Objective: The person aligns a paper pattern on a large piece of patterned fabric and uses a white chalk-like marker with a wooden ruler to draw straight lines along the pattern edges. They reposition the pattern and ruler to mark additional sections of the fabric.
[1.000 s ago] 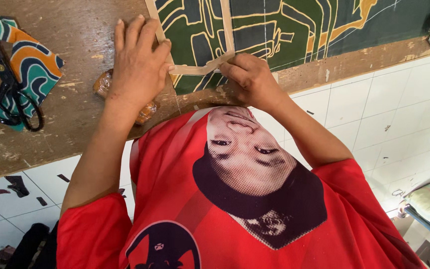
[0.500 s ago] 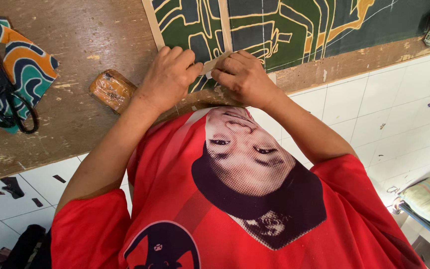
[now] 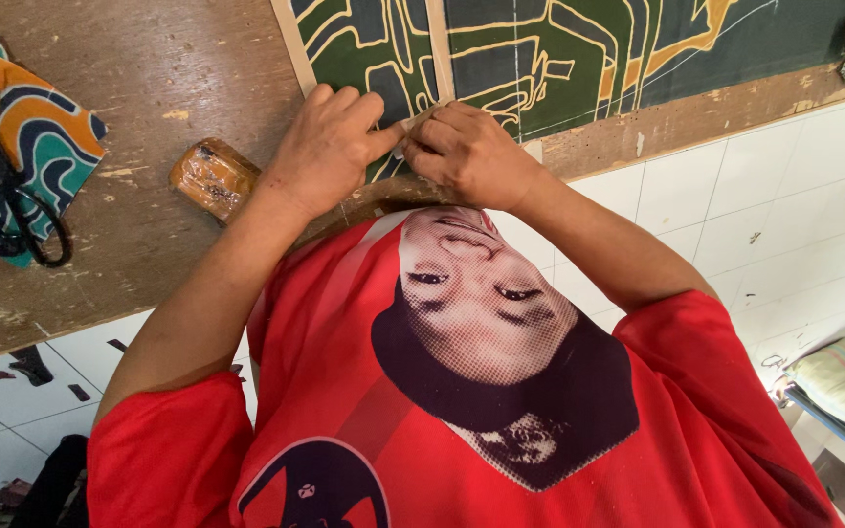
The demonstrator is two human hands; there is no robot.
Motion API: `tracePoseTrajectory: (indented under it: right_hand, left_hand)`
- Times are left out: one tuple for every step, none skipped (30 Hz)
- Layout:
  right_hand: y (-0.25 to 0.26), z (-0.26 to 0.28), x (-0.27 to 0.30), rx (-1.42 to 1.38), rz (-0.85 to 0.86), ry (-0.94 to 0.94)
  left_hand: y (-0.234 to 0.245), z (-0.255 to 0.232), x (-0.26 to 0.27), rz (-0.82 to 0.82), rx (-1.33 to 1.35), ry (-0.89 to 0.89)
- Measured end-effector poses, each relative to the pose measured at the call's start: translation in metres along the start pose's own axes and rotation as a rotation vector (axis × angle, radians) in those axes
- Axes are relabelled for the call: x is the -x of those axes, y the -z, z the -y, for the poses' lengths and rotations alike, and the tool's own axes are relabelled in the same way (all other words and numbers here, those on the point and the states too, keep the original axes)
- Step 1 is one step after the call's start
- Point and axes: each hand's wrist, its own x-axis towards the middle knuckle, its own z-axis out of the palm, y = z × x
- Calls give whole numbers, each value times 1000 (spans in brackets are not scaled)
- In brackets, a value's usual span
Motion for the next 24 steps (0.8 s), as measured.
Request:
tracePoseTrajectory:
  right_hand:
    - [2, -2, 2, 33, 24, 10]
    - [6, -6, 4, 65, 48, 21]
    - [9, -9, 6, 97, 71, 34]
    - [12, -13, 9, 120, 92, 15]
    - [17, -17, 12, 142, 114, -4]
    - [21, -21, 15, 164, 136, -22]
    - [25, -26, 19, 171, 137, -20]
    - [31, -32, 23, 178, 138, -18]
    - [35, -36, 27, 187, 138, -16]
    - [38, -39, 30, 207, 140, -31]
    - [42, -41, 33, 226, 144, -45]
    - [45, -43, 36, 244, 147, -59]
    - [48, -43, 38, 216, 112, -85]
    - [51, -41, 41, 189, 78, -111]
    - [53, -39, 43, 159, 41, -136]
    - [55, -37, 45, 105, -5, -187]
    - [57, -35, 47, 54, -55, -239]
    - [58, -34, 48, 3, -105, -290]
    - [58, -32, 50, -41, -151, -358]
    - [57, -31, 51, -85, -197, -425]
    - [55, -31, 52, -127, -246, -493]
    - [52, -32, 53, -152, -289, -521]
    - [48, -32, 53, -180, -329, -548]
    - [44, -32, 53, -208, -369, -574]
  left_hand:
    - [0, -1, -1, 18, -4, 2]
    - [1, -1, -2, 36, -9, 4]
    - [2, -1, -1, 53, -16, 8]
    - [2, -1, -2, 52, -24, 6]
    - [3, -1, -1, 52, -32, 6]
    - [3, -1, -1, 51, -39, 6]
    - [3, -2, -1, 61, -41, 7]
    - [4, -2, -1, 71, -42, 9]
    - [4, -2, -2, 80, -45, 8]
    - [4, -2, -2, 85, -55, 3]
    - [4, -2, -3, 90, -64, 0]
    - [4, -2, -4, 95, -72, -2]
    - [5, -2, -5, 96, -70, -2]
    - [5, -3, -6, 98, -68, -1]
    - [7, -3, -6, 101, -68, 2]
    - [7, -5, -6, 108, -42, 19]
    - [8, -5, -7, 114, -19, 33]
    - [10, -5, -9, 120, 5, 46]
    - [11, -7, -10, 126, 28, 56]
    - [13, -8, -12, 131, 51, 67]
    - [14, -9, -14, 136, 74, 74]
    - [15, -9, -16, 123, 92, 79]
    - [17, -10, -17, 110, 112, 88]
    - [18, -10, -19, 98, 132, 97]
